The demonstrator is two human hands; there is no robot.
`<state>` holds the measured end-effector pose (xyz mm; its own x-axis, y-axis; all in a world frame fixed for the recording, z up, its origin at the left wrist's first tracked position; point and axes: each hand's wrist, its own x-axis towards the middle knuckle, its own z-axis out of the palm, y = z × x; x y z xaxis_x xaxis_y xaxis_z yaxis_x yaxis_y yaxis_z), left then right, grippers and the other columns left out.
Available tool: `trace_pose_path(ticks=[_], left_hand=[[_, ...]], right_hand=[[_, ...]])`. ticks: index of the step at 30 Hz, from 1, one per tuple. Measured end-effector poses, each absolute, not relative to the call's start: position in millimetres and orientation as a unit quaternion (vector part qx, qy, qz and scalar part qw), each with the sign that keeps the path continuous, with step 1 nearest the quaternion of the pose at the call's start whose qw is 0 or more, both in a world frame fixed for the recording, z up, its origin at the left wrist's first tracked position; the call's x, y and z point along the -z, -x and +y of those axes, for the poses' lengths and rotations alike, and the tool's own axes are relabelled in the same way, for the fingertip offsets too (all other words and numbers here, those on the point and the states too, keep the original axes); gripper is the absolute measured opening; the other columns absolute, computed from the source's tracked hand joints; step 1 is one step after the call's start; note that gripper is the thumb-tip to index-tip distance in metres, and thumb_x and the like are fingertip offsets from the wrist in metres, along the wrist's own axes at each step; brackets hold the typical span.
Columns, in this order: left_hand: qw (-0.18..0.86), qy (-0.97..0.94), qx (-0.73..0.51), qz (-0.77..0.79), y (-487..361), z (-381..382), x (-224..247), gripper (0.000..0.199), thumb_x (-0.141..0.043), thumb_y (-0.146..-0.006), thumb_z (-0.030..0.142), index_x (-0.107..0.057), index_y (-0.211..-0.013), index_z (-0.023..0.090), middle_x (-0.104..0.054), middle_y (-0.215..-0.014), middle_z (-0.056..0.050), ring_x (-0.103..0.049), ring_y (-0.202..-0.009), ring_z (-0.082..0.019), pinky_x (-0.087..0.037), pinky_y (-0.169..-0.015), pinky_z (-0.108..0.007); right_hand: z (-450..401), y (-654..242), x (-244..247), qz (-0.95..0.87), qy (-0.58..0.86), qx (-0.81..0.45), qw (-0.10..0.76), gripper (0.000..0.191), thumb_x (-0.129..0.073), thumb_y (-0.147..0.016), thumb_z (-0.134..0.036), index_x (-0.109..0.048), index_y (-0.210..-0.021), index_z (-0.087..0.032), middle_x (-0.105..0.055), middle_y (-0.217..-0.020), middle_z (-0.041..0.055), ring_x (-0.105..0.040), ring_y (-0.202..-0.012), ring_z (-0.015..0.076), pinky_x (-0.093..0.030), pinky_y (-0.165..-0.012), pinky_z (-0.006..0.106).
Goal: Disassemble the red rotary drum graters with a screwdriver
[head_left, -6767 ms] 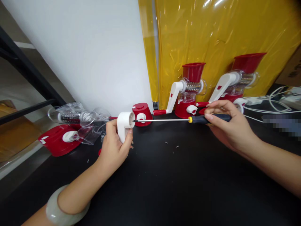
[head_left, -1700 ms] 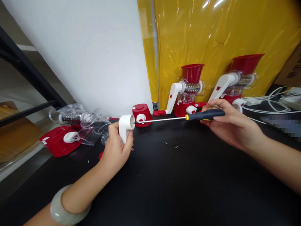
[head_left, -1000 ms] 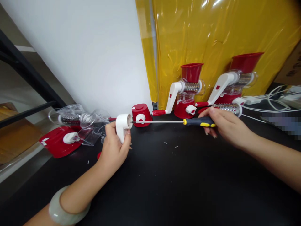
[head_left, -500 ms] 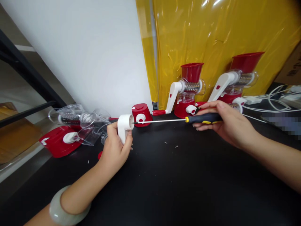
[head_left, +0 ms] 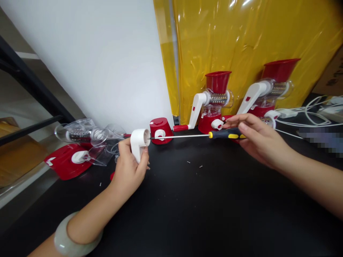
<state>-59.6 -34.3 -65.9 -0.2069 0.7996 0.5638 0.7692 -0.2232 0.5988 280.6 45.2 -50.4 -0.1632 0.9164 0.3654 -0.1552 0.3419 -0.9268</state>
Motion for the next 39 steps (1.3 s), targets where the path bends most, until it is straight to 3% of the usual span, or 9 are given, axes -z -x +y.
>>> trace_pose_path(ticks=[5,10,13,18,22,25,32,37,39], left_hand=[[0.021,-0.627,-0.466,0.623,58.9,-34.1,65.9,0.038,-0.059,-0.089,0.036,-0.033,-0.114,0.024,-0.057,-0.071,0.005,-0.066,-0.052,-0.019,-0.059,-0.048,-0.034],[0.031,-0.619,-0.478,0.622,59.1,-33.4,63.1,0.037,-0.060,-0.089,0.037,-0.032,-0.111,0.025,-0.057,-0.069,0.005,-0.065,-0.050,-0.019,-0.060,-0.045,-0.033],[0.027,-0.623,-0.471,0.624,59.1,-33.4,63.8,0.038,-0.060,-0.089,0.037,-0.033,-0.112,0.025,-0.057,-0.071,0.004,-0.066,-0.052,-0.020,-0.060,-0.046,-0.034],[0.017,-0.637,-0.466,0.613,57.7,-34.2,67.0,0.037,-0.059,-0.089,0.035,-0.033,-0.114,0.024,-0.057,-0.074,0.004,-0.067,-0.053,-0.019,-0.060,-0.048,-0.035],[0.023,-0.640,-0.470,0.607,56.6,-35.6,67.2,0.036,-0.059,-0.089,0.033,-0.033,-0.113,0.024,-0.055,-0.072,0.005,-0.066,-0.051,-0.019,-0.059,-0.045,-0.033],[0.025,-0.641,-0.469,0.608,57.0,-36.0,66.9,0.037,-0.060,-0.089,0.033,-0.033,-0.114,0.024,-0.056,-0.074,0.004,-0.066,-0.053,-0.019,-0.060,-0.047,-0.033],[0.042,-0.622,-0.477,0.620,58.0,-33.1,64.5,0.037,-0.059,-0.090,0.034,-0.033,-0.113,0.024,-0.055,-0.068,0.006,-0.066,-0.051,-0.019,-0.060,-0.045,-0.033],[0.043,-0.627,-0.472,0.618,56.0,-34.6,64.4,0.038,-0.060,-0.090,0.033,-0.033,-0.115,0.024,-0.057,-0.071,0.004,-0.066,-0.052,-0.019,-0.060,-0.046,-0.033],[0.037,-0.634,-0.462,0.619,54.5,-35.6,64.7,0.037,-0.059,-0.090,0.034,-0.033,-0.115,0.024,-0.057,-0.070,0.004,-0.066,-0.052,-0.019,-0.060,-0.047,-0.034]], right_hand=[[47.6,-283.2,50.7,-0.669,0.402,-0.411,0.471,0.048,-0.055,-0.086,-0.070,-0.064,-0.093,-0.024,-0.061,-0.064,0.0003,-0.053,-0.043,0.0132,-0.043,-0.037,0.027],[49.0,-286.5,50.4,-0.680,0.331,-0.368,0.541,0.025,-0.079,-0.079,-0.041,-0.068,-0.098,-0.029,-0.066,-0.104,0.0008,-0.063,-0.087,0.0134,-0.054,-0.072,0.023],[45.7,-283.2,47.9,-0.614,0.288,-0.438,0.590,0.041,-0.087,-0.068,-0.025,-0.067,-0.102,-0.032,-0.066,-0.105,-0.0028,-0.061,-0.101,0.0119,-0.051,-0.086,0.020],[42.8,-273.8,46.2,-0.536,0.291,-0.461,0.645,0.032,-0.074,-0.081,-0.050,-0.066,-0.101,-0.026,-0.070,-0.102,0.0033,-0.066,-0.105,0.0176,-0.054,-0.091,0.029],[44.2,-278.6,51.1,-0.608,0.375,-0.377,0.589,0.043,-0.044,-0.094,-0.066,-0.061,-0.102,-0.027,-0.070,-0.079,0.0032,-0.070,-0.068,0.0208,-0.057,-0.063,0.036],[44.2,-286.4,51.9,-0.707,0.461,-0.226,0.486,0.042,-0.038,-0.098,-0.061,-0.062,-0.101,-0.027,-0.057,-0.057,-0.0014,-0.054,-0.043,0.0166,-0.045,-0.045,0.032],[47.3,-287.4,49.0,-0.716,0.346,-0.248,0.553,0.016,-0.065,-0.088,-0.039,-0.063,-0.102,-0.030,-0.066,-0.104,0.0011,-0.064,-0.093,0.0185,-0.055,-0.081,0.033],[40.8,-279.4,43.1,-0.575,0.302,-0.458,0.607,0.048,-0.084,-0.063,-0.020,-0.064,-0.104,-0.034,-0.068,-0.105,-0.0028,-0.064,-0.104,0.0169,-0.052,-0.092,0.030],[39.7,-275.9,41.4,-0.524,0.310,-0.506,0.610,0.040,-0.083,-0.067,-0.026,-0.064,-0.103,-0.032,-0.071,-0.100,-0.0016,-0.066,-0.102,0.0168,-0.052,-0.094,0.030]])
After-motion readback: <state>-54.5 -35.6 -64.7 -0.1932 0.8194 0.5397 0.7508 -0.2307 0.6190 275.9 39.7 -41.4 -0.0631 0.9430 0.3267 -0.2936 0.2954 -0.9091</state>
